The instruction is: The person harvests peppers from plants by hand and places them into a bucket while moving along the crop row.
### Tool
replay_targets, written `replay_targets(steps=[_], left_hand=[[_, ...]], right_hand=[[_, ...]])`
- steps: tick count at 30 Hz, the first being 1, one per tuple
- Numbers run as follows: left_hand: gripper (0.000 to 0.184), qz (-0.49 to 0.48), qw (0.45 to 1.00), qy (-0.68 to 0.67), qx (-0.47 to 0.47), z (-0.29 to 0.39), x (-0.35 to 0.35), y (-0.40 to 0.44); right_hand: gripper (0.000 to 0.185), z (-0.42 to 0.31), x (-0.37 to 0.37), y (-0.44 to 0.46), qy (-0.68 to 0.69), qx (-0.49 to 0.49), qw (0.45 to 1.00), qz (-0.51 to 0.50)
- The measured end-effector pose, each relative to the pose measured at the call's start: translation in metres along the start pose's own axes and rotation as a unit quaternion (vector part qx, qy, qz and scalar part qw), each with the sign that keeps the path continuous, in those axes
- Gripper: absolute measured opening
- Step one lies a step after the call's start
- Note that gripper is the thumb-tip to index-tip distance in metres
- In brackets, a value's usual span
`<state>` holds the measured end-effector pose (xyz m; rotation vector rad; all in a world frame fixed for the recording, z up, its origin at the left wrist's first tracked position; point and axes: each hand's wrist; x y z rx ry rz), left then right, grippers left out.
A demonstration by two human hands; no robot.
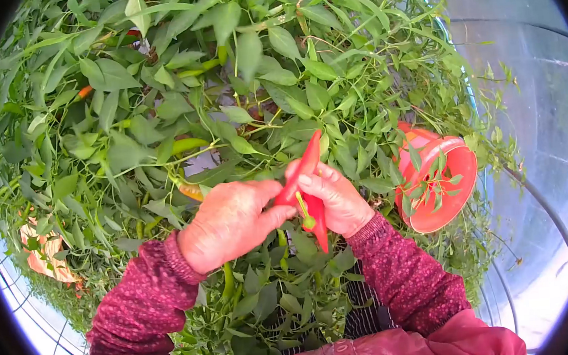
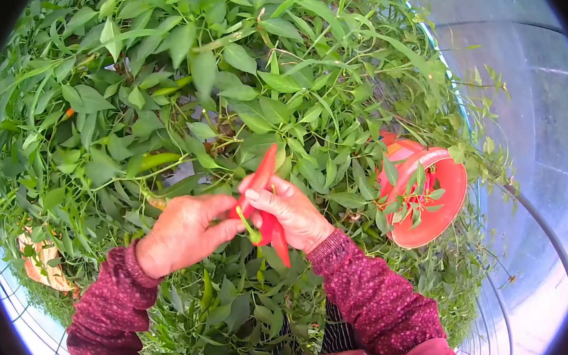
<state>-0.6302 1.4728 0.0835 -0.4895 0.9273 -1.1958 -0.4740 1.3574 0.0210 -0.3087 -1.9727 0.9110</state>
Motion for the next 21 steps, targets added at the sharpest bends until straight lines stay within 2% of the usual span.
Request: replay_targets(steps=[1, 2, 4, 5, 7, 8, 9, 10, 11, 12, 13, 14, 15, 16, 18, 19, 20, 21], left_hand=[[0.028, -0.009, 0.998, 0.027, 0.059, -0.008, -0.003, 0.007], [0.026, -0.011, 0.999, -0.024, 0.046, -0.012, -0.012, 0.017], [0.029, 0.125, 0.992, 0.019, -0.005, -0.028, -0.022, 0.044], [0.029, 0.120, 0.993, 0.022, -0.004, -0.038, -0.017, 0.052], [0.039, 0.138, 0.969, 0.183, 0.094, -0.059, 0.002, 0.068], [0.049, 0.107, 0.958, 0.259, 0.055, -0.053, 0.018, 0.061], [0.045, 0.093, 0.945, 0.306, 0.074, -0.054, 0.029, 0.055], [0.041, 0.077, 0.928, 0.351, 0.093, -0.055, 0.037, 0.049], [0.049, 0.033, 0.911, 0.405, 0.074, -0.055, 0.043, 0.042], [0.049, 0.030, 0.910, 0.407, 0.074, -0.057, 0.047, 0.036], [0.052, -0.041, 0.943, 0.330, 0.014, -0.065, 0.054, 0.032], [0.055, -0.108, 0.961, 0.249, -0.047, -0.068, 0.055, 0.027], [0.056, -0.085, 0.957, 0.275, -0.018, -0.070, 0.055, 0.021], [0.056, -0.085, 0.957, 0.276, -0.018, -0.077, 0.061, 0.019], [0.061, -0.033, 0.981, 0.187, 0.030, -0.094, 0.079, 0.019], [0.059, -0.038, 0.986, 0.163, 0.024, -0.090, 0.081, 0.021], [0.059, -0.038, 0.986, 0.161, 0.023, -0.092, 0.083, 0.022], [0.060, -0.039, 0.992, 0.122, 0.024, -0.095, 0.086, 0.025]], right_hand=[[0.021, 0.001, -0.011, -0.001, -0.010, 0.027, 1.000, 0.000], [0.021, 0.001, -0.020, -0.006, -0.005, 0.031, 0.999, 0.007], [0.021, -0.001, -0.033, -0.012, 0.013, 0.033, 0.999, 0.020], [0.022, 0.001, -0.040, -0.013, -0.002, 0.020, 1.000, -0.002], [0.025, -0.009, -0.036, -0.015, -0.033, 0.006, 0.999, -0.008], [0.027, -0.019, -0.029, -0.015, -0.068, -0.006, 0.997, -0.020], [0.023, -0.036, -0.024, -0.013, -0.094, -0.021, 0.994, -0.046], [0.025, -0.050, -0.014, -0.006, -0.179, -0.041, 0.982, -0.033], [0.026, -0.058, -0.007, 0.003, -0.250, -0.064, 0.966, -0.020], [0.028, -0.064, -0.002, 0.010, -0.320, -0.085, 0.944, -0.006], [0.028, -0.065, -0.005, 0.019, -0.318, -0.085, 0.944, -0.005], [0.029, -0.063, -0.012, 0.030, -0.529, -0.059, 0.846, -0.019], [0.030, -0.058, -0.018, 0.040, -0.712, -0.029, 0.701, -0.031], [0.030, -0.051, -0.023, 0.044, -0.712, -0.030, 0.701, -0.031], [0.031, -0.033, -0.034, 0.051, -0.758, -0.022, 0.648, -0.072], [0.034, -0.024, -0.036, 0.052, -0.783, -0.044, 0.617, -0.060], [0.034, -0.022, -0.039, 0.051, -0.784, -0.043, 0.617, -0.061], [0.036, -0.022, -0.041, 0.051, -0.800, -0.017, 0.595, -0.079]])
Point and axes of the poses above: each hand's wrist, its own y-axis towards the middle knuckle, its own x-axis out of the palm, z = x × y, and after that the axes turned 9 degrees about -x, right-handed
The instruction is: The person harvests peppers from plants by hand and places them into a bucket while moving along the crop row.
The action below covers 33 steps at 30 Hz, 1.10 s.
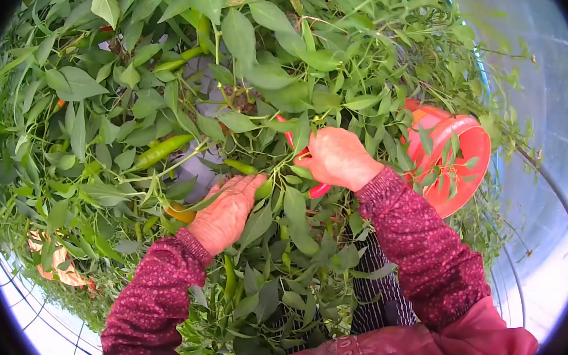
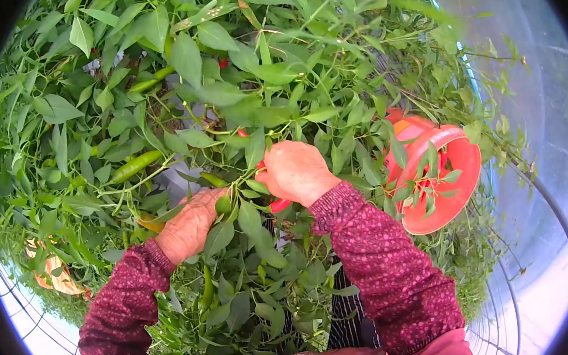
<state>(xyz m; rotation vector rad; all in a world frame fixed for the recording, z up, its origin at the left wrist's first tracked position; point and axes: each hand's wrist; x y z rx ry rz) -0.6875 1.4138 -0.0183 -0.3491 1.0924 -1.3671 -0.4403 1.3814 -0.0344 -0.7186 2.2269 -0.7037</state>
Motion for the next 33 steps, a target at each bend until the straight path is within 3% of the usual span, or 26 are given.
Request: replay_targets(steps=[1, 3, 5, 7, 8, 9, 10, 11, 12, 13, 15, 16, 17, 19, 24, 26, 28, 33], left_hand=[[0.061, -0.001, 0.999, -0.040, 0.003, 0.000, 0.001, 0.003], [0.061, 0.015, 1.000, -0.011, 0.011, 0.002, -0.002, 0.004], [0.057, 0.014, 0.993, -0.109, 0.037, 0.003, -0.006, 0.007], [0.047, 0.012, 0.988, -0.150, 0.044, 0.013, -0.016, 0.013], [0.042, -0.047, 0.875, -0.461, -0.138, 0.021, -0.021, 0.016], [0.037, -0.099, 0.634, -0.706, -0.300, 0.024, -0.020, 0.018], [0.031, -0.076, 0.661, -0.704, -0.250, -0.001, 0.001, 0.019], [0.028, -0.093, 0.578, -0.777, -0.231, -0.005, -0.001, 0.022], [0.033, 0.023, 0.805, -0.563, -0.185, -0.009, 0.006, 0.027], [0.040, 0.136, 0.942, -0.284, -0.120, -0.013, 0.015, 0.034], [0.038, 0.080, 0.958, -0.217, -0.168, -0.018, 0.025, 0.046], [0.049, 0.013, 0.960, -0.155, -0.234, -0.008, 0.018, 0.054], [0.049, 0.015, 0.959, -0.159, -0.235, -0.002, 0.018, 0.057], [0.062, -0.020, 0.976, -0.012, -0.217, 0.007, 0.020, 0.061], [0.072, -0.008, 0.979, -0.064, -0.192, 0.011, 0.032, 0.047], [0.075, -0.012, 0.977, -0.080, -0.199, 0.017, 0.036, 0.040], [0.076, -0.068, 0.980, -0.050, -0.181, 0.019, 0.035, 0.042], [0.072, -0.045, 0.974, -0.091, -0.201, 0.023, 0.034, 0.039]], right_hand=[[0.039, 0.002, 0.000, -0.001, -0.025, 0.004, 0.999, -0.033], [0.045, 0.017, 0.018, -0.002, -0.017, -0.027, 0.999, 0.009], [0.047, 0.022, 0.026, -0.001, 0.017, -0.069, 0.993, 0.095], [0.047, 0.028, 0.028, 0.006, 0.025, -0.068, 0.993, 0.090], [0.036, 0.027, 0.024, 0.009, 0.021, -0.040, 0.997, 0.068], [0.030, 0.025, 0.021, 0.013, 0.015, -0.012, 0.999, 0.044], [0.030, 0.019, 0.008, 0.014, -0.002, 0.024, 1.000, 0.014], [0.031, 0.016, 0.002, 0.013, 0.001, 0.027, 0.999, 0.028], [0.031, 0.019, 0.004, 0.013, 0.025, 0.014, 0.999, 0.035], [0.031, 0.023, 0.008, 0.014, 0.050, 0.001, 0.998, 0.042], [0.031, 0.031, 0.013, 0.008, 0.082, -0.023, 0.995, 0.053], [0.031, 0.031, 0.016, 0.004, 0.117, -0.041, 0.990, 0.066], [0.031, 0.029, 0.018, -0.001, 0.113, -0.043, 0.991, 0.064], [0.027, 0.023, 0.023, -0.014, 0.144, -0.021, 0.988, 0.046], [0.027, 0.012, 0.034, -0.040, 0.134, -0.026, 0.990, 0.041], [0.040, 0.013, 0.042, -0.048, 0.082, -0.024, 0.996, -0.031], [0.041, 0.015, 0.048, -0.054, 0.081, -0.026, 0.996, -0.014], [0.048, 0.019, 0.050, -0.060, 0.092, -0.053, 0.994, 0.027]])
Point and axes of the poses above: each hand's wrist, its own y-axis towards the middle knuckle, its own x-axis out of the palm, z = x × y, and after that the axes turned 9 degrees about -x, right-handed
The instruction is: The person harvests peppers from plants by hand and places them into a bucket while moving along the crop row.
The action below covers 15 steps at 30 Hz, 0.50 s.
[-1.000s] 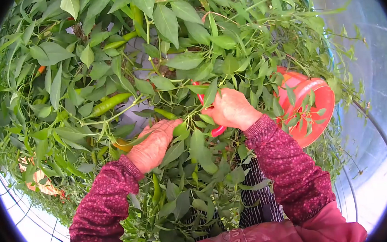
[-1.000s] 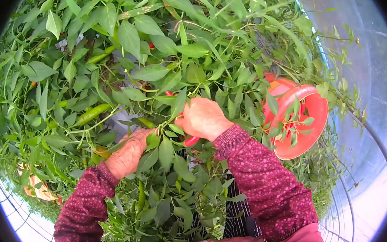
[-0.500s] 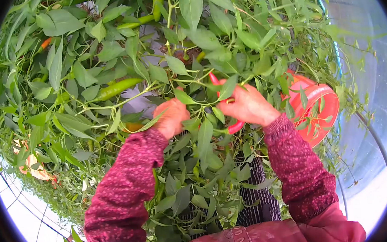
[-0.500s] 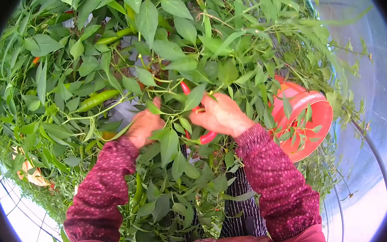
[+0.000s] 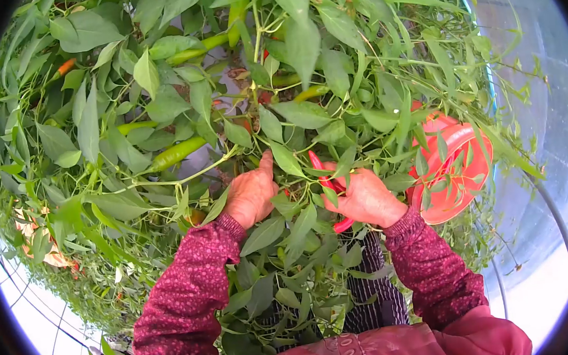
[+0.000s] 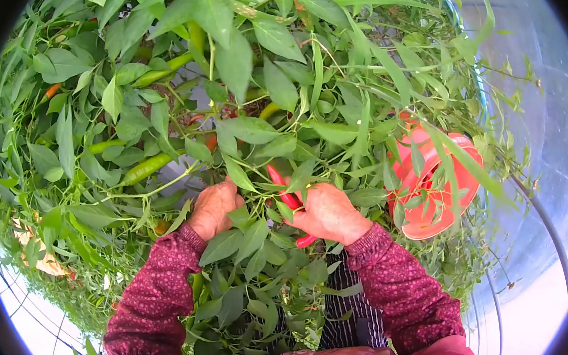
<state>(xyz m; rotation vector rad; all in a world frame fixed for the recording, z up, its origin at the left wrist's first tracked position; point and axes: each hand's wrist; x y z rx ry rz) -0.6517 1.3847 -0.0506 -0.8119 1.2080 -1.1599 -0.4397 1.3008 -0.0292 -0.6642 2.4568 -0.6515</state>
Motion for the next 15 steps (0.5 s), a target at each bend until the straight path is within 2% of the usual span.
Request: replay_targets(steps=[2, 4, 5, 6, 7, 8, 9, 11, 12, 15], left_hand=[[0.070, 0.015, 1.000, 0.003, -0.002, 0.000, -0.004, -0.002], [0.057, 0.028, 0.999, 0.019, 0.014, 0.005, -0.013, -0.011], [0.039, 0.043, 0.997, 0.055, 0.016, 0.012, -0.021, -0.018], [0.039, 0.044, 0.997, 0.053, 0.015, 0.021, -0.027, -0.025], [0.032, 0.102, 0.983, 0.150, -0.017, 0.030, -0.032, -0.030], [0.024, 0.158, 0.955, 0.247, -0.046, 0.036, -0.036, -0.033], [0.016, 0.312, 0.943, -0.021, 0.117, 0.025, -0.042, -0.033], [0.013, 0.323, 0.942, -0.015, 0.094, 0.038, -0.052, -0.016], [0.011, 0.336, 0.939, -0.010, 0.069, 0.045, -0.058, -0.005], [0.018, 0.297, 0.953, -0.060, -0.029, 0.051, -0.056, 0.044]], right_hand=[[0.048, -0.006, -0.003, 0.000, -0.009, 0.027, 0.999, -0.024], [0.049, -0.003, 0.004, -0.001, -0.021, 0.052, 0.997, -0.047], [0.050, 0.009, 0.019, 0.000, 0.184, 0.053, 0.982, 0.002], [0.051, 0.017, 0.030, -0.003, 0.382, 0.054, 0.921, 0.050], [0.051, 0.007, 0.019, -0.004, 0.226, 0.021, 0.973, 0.039], [0.051, 0.008, 0.019, -0.003, 0.225, 0.020, 0.973, 0.040], [0.051, 0.009, 0.022, -0.003, 0.173, 0.005, 0.984, 0.035], [0.051, 0.009, 0.026, -0.003, 0.067, -0.026, 0.997, 0.025], [0.051, 0.007, 0.026, -0.002, 0.066, -0.027, 0.997, 0.027], [0.052, -0.003, 0.016, 0.001, 0.001, 0.033, 0.999, -0.036]])
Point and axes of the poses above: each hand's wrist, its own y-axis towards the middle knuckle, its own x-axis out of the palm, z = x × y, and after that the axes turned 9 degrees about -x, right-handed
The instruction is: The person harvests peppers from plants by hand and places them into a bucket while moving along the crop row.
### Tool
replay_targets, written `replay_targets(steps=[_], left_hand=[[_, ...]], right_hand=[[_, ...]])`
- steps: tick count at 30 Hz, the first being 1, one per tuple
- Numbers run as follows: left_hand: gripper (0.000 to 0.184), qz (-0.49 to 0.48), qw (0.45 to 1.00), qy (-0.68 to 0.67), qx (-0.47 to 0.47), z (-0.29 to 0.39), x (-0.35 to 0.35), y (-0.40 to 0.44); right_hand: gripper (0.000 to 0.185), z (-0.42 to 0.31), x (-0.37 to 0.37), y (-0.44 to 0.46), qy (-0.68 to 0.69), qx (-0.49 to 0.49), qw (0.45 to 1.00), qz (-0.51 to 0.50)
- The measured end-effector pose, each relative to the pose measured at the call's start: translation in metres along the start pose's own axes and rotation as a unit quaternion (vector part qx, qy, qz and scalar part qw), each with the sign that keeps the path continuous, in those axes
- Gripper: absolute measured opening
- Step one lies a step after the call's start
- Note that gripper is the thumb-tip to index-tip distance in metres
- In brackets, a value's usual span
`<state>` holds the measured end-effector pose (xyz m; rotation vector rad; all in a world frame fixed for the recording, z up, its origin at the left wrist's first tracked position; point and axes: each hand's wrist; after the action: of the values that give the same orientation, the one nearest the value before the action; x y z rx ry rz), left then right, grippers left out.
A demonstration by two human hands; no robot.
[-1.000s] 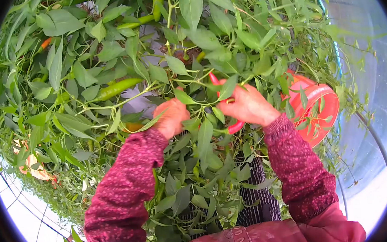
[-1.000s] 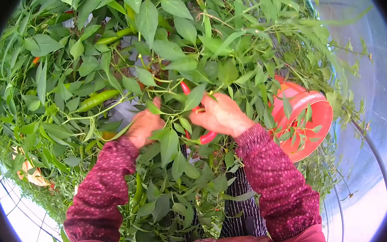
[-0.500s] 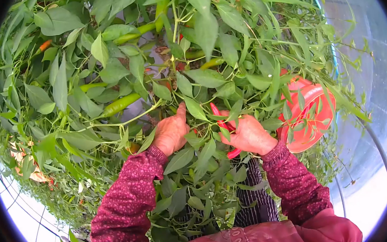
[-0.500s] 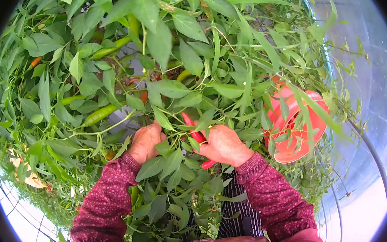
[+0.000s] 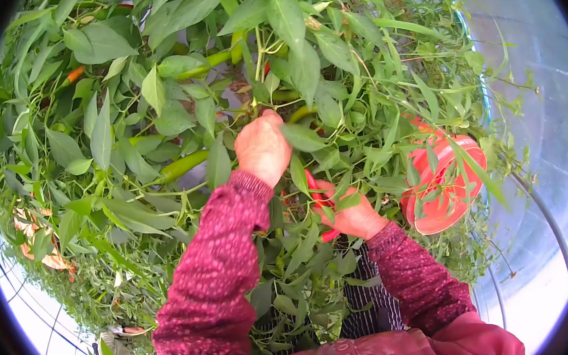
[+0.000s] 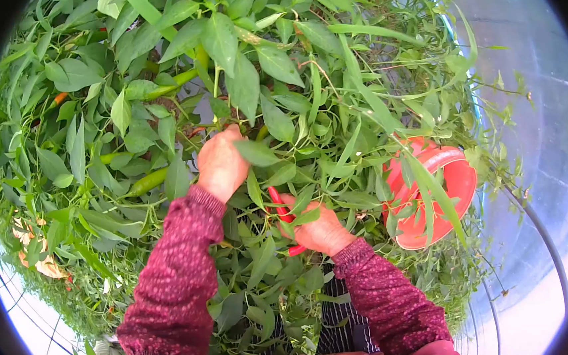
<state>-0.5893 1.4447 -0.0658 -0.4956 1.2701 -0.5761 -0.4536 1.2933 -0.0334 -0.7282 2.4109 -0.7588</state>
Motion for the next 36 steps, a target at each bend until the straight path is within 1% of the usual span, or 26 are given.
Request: replay_targets(steps=[1, 3, 4, 5, 7, 8, 9, 11, 12, 13, 15, 16, 17, 19, 21, 22, 23, 25, 26, 28, 29, 31, 33, 34, 35, 36], left_hand=[[0.018, -0.002, 1.000, -0.001, 0.003, 0.003, 0.003, 0.006], [0.019, -0.007, 0.998, 0.015, -0.055, 0.008, 0.008, 0.013], [0.018, 0.032, 0.997, 0.002, -0.065, 0.006, 0.011, 0.016], [0.018, 0.031, 0.998, 0.005, -0.063, 0.002, 0.014, 0.014], [0.018, 0.086, 0.993, -0.048, -0.059, -0.003, 0.014, 0.007], [0.018, 0.123, 0.987, -0.085, -0.059, -0.009, 0.022, 0.006], [0.018, 0.123, 0.987, -0.085, -0.054, -0.013, 0.024, 0.009], [0.018, 0.022, 0.945, -0.297, -0.134, -0.016, 0.024, 0.011], [0.018, 0.022, 0.945, -0.298, -0.133, -0.018, 0.025, 0.012], [0.014, 0.025, 0.906, -0.407, -0.110, -0.017, 0.022, 0.012], [0.010, 0.029, 0.792, -0.607, -0.060, -0.018, 0.019, 0.008], [0.007, 0.020, 0.778, -0.620, -0.100, -0.016, 0.005, 0.002], [0.008, 0.013, 0.782, -0.598, -0.173, -0.004, -0.015, -0.007], [0.011, 0.010, 0.768, -0.622, -0.153, -0.006, -0.024, -0.015], [0.012, 0.044, 0.729, -0.677, -0.090, -0.004, -0.046, -0.024], [0.013, 0.055, 0.713, -0.694, -0.080, 0.003, -0.060, -0.029], [0.013, 0.029, 0.706, -0.706, -0.055, -0.004, -0.067, -0.032], [0.013, 0.068, 0.646, -0.752, -0.111, 0.008, -0.073, -0.032], [0.013, 0.069, 0.645, -0.753, -0.111, 0.008, -0.077, -0.031], [0.014, 0.020, 0.632, -0.766, -0.113, 0.005, -0.082, -0.031], [0.014, 0.021, 0.630, -0.768, -0.115, -0.002, -0.082, -0.031], [0.015, -0.093, 0.653, -0.750, -0.051, -0.022, -0.079, -0.030], [0.012, -0.078, 0.712, -0.691, -0.098, -0.022, -0.065, -0.029], [0.012, -0.100, 0.769, -0.622, -0.105, -0.022, -0.055, -0.030], [0.013, -0.122, 0.820, -0.548, -0.111, -0.021, -0.044, -0.031], [0.016, -0.101, 0.874, -0.472, -0.062, -0.019, -0.025, -0.029]], right_hand=[[0.052, 0.000, 0.000, 0.000, 0.000, 0.003, 1.000, 0.002], [0.052, 0.000, 0.001, -0.001, 0.029, -0.002, 0.999, 0.022], [0.050, 0.004, 0.011, 0.001, 0.063, -0.047, 0.993, 0.083], [0.050, 0.008, 0.014, -0.002, 0.066, -0.047, 0.993, 0.086], [0.049, 0.009, 0.013, -0.001, 0.006, -0.042, 0.997, 0.069], [0.048, 0.009, 0.017, -0.001, 0.087, -0.045, 0.991, 0.092], [0.048, 0.011, 0.020, -0.001, 0.088, -0.044, 0.990, 0.096], [0.048, 0.007, 0.018, 0.000, 0.034, -0.054, 0.992, 0.106], [0.049, 0.005, 0.012, 0.000, 0.042, -0.018, 0.997, 0.056], [0.049, 0.001, 0.008, 0.001, 0.042, -0.017, 0.997, 0.057], [0.050, -0.001, 0.005, 0.001, 0.058, 0.018, 0.997, 0.044], [0.050, 0.003, 0.010, -0.001, 0.058, 0.020, 0.997, 0.044], [0.053, 0.011, 0.017, 0.000, 0.076, 0.018, 0.996, 0.042], [0.057, 0.014, 0.020, 0.003, 0.092, 0.012, 0.995, 0.043], [0.056, 0.013, 0.019, 0.002, 0.076, 0.019, 0.996, 0.048], [0.056, 0.013, 0.020, 0.001, 0.077, 0.020, 0.996, 0.048], [0.054, 0.012, 0.019, 0.001, 0.080, 0.010, 0.995, 0.051], [0.052, 0.013, 0.019, 0.002, 0.081, -0.003, 0.995, 0.054], [0.052, 0.016, 0.023, 0.003, 0.061, -0.010, 0.996, 0.062], [0.051, 0.015, 0.021, 0.002, 0.039, -0.016, 0.997, 0.066], [0.051, 0.009, 0.013, 0.003, 0.042, 0.011, 0.999, 0.031], [0.051, 0.012, 0.013, 0.003, 0.042, 0.035, 0.998, -0.007], [0.048, 0.029, 0.034, -0.003, 0.155, -0.012, 0.986, 0.067], [0.044, 0.029, 0.042, -0.007, 0.447, 0.053, 0.888, 0.093], [0.044, 0.032, 0.045, -0.008, 0.444, 0.053, 0.890, 0.088], [0.048, 0.036, 0.046, -0.010, 0.338, -0.016, 0.936, 0.099]])
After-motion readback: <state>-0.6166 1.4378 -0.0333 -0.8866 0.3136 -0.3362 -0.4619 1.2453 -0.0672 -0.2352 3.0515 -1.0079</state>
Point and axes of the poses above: each hand's wrist, its own y-axis towards the middle knuckle, its own x-axis out of the palm, z = x × y, and after that the axes turned 9 degrees about -x, right-handed
